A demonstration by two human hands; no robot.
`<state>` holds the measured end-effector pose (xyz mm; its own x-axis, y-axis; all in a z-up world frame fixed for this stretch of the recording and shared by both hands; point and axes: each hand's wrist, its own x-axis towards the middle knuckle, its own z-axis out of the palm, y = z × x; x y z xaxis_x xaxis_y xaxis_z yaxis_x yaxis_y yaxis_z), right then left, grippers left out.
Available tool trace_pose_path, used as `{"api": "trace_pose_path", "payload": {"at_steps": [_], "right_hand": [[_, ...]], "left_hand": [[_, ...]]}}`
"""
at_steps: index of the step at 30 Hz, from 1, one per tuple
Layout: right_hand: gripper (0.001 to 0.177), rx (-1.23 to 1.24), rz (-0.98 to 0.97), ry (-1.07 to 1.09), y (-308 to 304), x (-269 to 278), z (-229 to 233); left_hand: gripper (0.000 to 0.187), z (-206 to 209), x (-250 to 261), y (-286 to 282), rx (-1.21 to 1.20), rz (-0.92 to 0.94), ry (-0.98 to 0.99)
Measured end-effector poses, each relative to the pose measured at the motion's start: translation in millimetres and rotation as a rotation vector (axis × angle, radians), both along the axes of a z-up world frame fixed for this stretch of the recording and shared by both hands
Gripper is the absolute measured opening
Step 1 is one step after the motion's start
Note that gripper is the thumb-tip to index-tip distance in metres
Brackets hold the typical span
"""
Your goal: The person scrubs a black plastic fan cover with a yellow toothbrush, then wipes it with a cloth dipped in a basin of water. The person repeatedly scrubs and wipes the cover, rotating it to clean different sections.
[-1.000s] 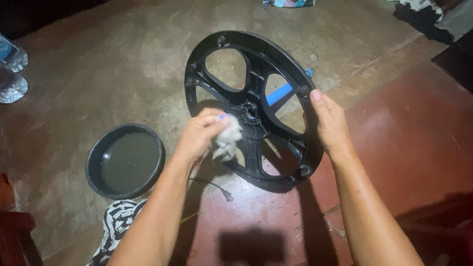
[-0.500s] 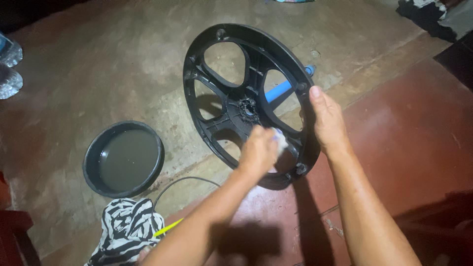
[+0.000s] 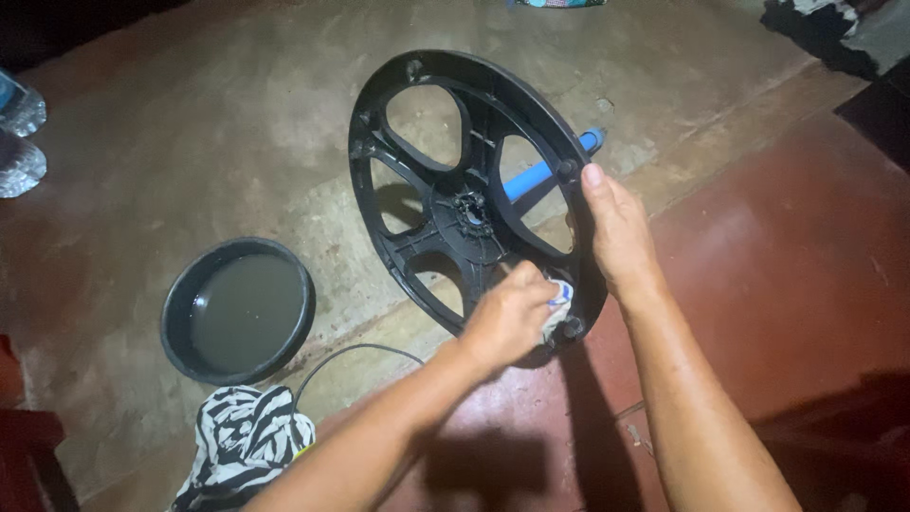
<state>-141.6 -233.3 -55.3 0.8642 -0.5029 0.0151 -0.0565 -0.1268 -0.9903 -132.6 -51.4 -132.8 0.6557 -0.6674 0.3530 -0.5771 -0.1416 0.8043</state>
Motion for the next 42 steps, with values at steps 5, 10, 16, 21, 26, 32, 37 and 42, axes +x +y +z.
{"api": "trace_pose_path", "payload": {"at_steps": [5,10,16,21,26,32,37,42], "right_hand": [[0.034,0.008,0.013,-0.052,9.5,-4.1,-6.2],[0.028,0.319,0.049,-0.03,25.0,1.8,5.3],[0.024,0.391,0.087,-0.024,31.1,-6.3,40.5],[0.025,0.527,0.074,-0.053,8.4,-20.5,84.4],[0.035,0.769,0.126,-0.179,-24.8,-26.3,106.0],[0.036,0.901,0.163,-0.266,-40.3,-53.2,102.2],[0.036,0.957,0.164,-0.272,-33.0,-72.0,91.7],[0.037,0.946,0.104,-0.236,-29.2,-80.2,83.3]], "left_hand": [[0.024,-45.9,37.7,7.9,-0.064,0.285,0.298],[0.02,-45.6,49.8,28.7,-0.346,0.484,0.709],[0.019,30.6,74.2,53.6,-0.655,0.429,0.83],[0.018,106.4,63.7,57.5,-0.352,0.311,0.571],[0.021,171.4,43.8,44.9,-0.149,0.415,0.089],[0.026,222.5,25.0,30.8,0.055,0.441,-0.075],[0.021,226.0,-2.3,18.4,0.126,0.398,-0.155],[0.011,219.4,-32.8,14.6,0.25,0.268,-0.314]]}}
